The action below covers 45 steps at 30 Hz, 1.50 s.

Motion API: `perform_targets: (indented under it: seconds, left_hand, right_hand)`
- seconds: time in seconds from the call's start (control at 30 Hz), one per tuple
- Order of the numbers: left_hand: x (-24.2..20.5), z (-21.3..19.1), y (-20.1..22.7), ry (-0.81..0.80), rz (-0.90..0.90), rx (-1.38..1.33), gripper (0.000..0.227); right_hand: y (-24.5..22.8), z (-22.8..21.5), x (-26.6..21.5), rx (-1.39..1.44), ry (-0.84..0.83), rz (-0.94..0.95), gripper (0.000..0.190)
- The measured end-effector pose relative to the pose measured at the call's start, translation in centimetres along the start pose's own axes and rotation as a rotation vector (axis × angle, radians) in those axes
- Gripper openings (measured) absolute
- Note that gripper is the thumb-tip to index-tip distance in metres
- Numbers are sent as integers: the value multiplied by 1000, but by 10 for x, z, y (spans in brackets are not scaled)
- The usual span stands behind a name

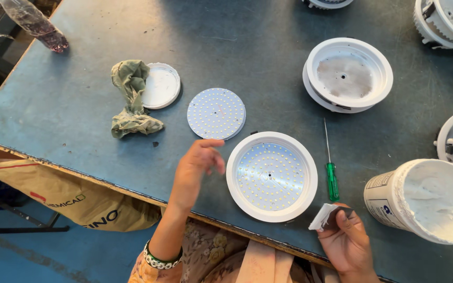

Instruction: The person applies a white paste to the interior of white plastic housings and to circular LED modules using a small spatula. They repeatedly scoop paste from a container, spread it evenly on the surfaces, and place the treated items into stacks on the table.

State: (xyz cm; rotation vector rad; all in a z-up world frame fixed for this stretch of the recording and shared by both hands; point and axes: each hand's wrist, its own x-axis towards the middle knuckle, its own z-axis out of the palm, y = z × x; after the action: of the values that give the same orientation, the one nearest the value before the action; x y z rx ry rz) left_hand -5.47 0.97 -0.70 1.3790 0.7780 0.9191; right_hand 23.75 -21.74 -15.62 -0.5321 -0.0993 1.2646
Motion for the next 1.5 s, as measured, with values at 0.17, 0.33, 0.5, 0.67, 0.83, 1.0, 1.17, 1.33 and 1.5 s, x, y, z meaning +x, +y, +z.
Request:
perform_targets:
  seconds: [0.17,0.33,0.5,0.67,0.83,1.0,1.17,1.33,1.5]
  left_hand:
    - [15,10,-4,-134,-435,916,55]
    - [42,22,-5,-246,-369,888,54]
    - [79,2,4,-206,-439,944,59]
    - [165,-28,11,-87,-243,883,63]
    - [254,-15,-5,191,-212,751,50]
    - [317,8,-20,322,-268,731,54]
    - [358,19,-34,326,-429,399,63]
    - [340,-28,-10,156,-218,588,73]
    - [205,-149,38,270,312,1073,64]
  right_hand:
    - [1,-8,15,-7,-83,30,21]
    - [4,-15,19,12,-113,42,23]
    - [7,-20,24,49,-121,50,24]
    - [14,-23,31,112,-126,86,23]
    - [23,-45,34,156,-80,117,22]
    - [35,-88,44,107,-104,81,26]
    - [36,-134,52,-70,-56,161,33]
    - [37,-154,60,52,-251,39,33]
    - [31,-163,93,389,-542,152,30]
